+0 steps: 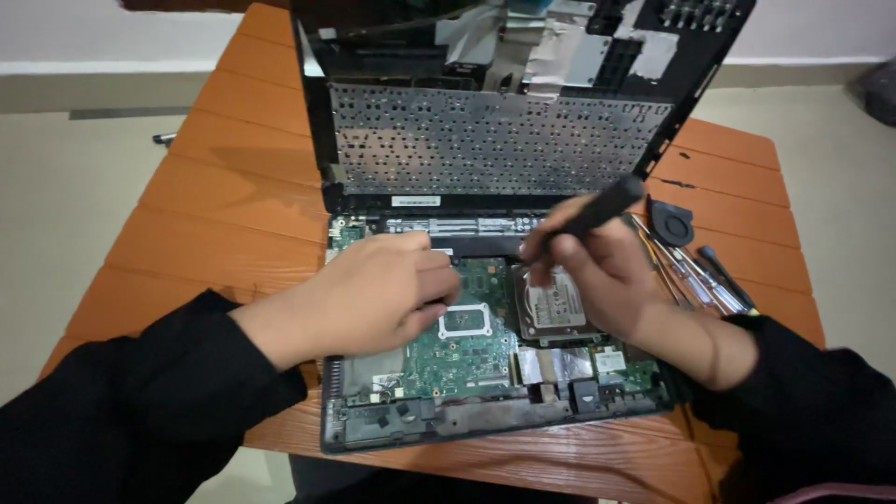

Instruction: Disassembling a laptop by removing internal screws and components using a screwdriver

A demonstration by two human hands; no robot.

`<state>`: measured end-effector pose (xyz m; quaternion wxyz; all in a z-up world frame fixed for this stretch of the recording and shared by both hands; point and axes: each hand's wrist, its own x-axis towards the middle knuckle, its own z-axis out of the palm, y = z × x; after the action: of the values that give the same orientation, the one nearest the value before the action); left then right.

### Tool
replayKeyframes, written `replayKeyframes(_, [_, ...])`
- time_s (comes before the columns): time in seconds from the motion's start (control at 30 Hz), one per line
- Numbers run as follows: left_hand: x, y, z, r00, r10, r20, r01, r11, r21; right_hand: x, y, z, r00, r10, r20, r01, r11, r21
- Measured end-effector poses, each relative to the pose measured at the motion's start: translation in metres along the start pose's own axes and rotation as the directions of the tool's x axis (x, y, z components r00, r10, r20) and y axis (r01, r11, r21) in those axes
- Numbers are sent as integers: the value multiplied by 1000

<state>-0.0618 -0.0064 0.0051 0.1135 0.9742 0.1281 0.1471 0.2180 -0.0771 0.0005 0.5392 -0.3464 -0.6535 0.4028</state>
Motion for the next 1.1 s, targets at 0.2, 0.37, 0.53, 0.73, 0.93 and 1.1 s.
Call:
replayKeyframes(0.2, [1, -3, -2, 1000, -13, -27, 11, 998, -69, 19, 19, 22, 992, -115, 51, 116, 993, -12])
replayKeyframes(0.37, [-1, -3, 2, 991, 30, -133, -49, 989, -139, 15, 25, 6, 979, -201, 40, 204, 971, -125])
replayKeyframes(0.53, [-1, -3, 0, 989, 12, -150, -43, 977, -209, 18, 26, 12, 981, -165, 98, 182, 960, -213])
replayKeyframes(0.73, [2, 1, -7, 997, -36, -62, 21, 975, -221, 16, 24, 13, 976, -206, 70, 217, 951, -220])
replayKeyframes(0.93, [4, 5, -12, 997, -78, 4, 77, 975, -207, 17, 19, 16, 984, -163, 70, 176, 948, -264])
replayKeyframes(1.1, [8, 8, -18, 995, -97, 38, 103, 975, -199, 16, 18, 17, 984, -165, 71, 179, 934, -309])
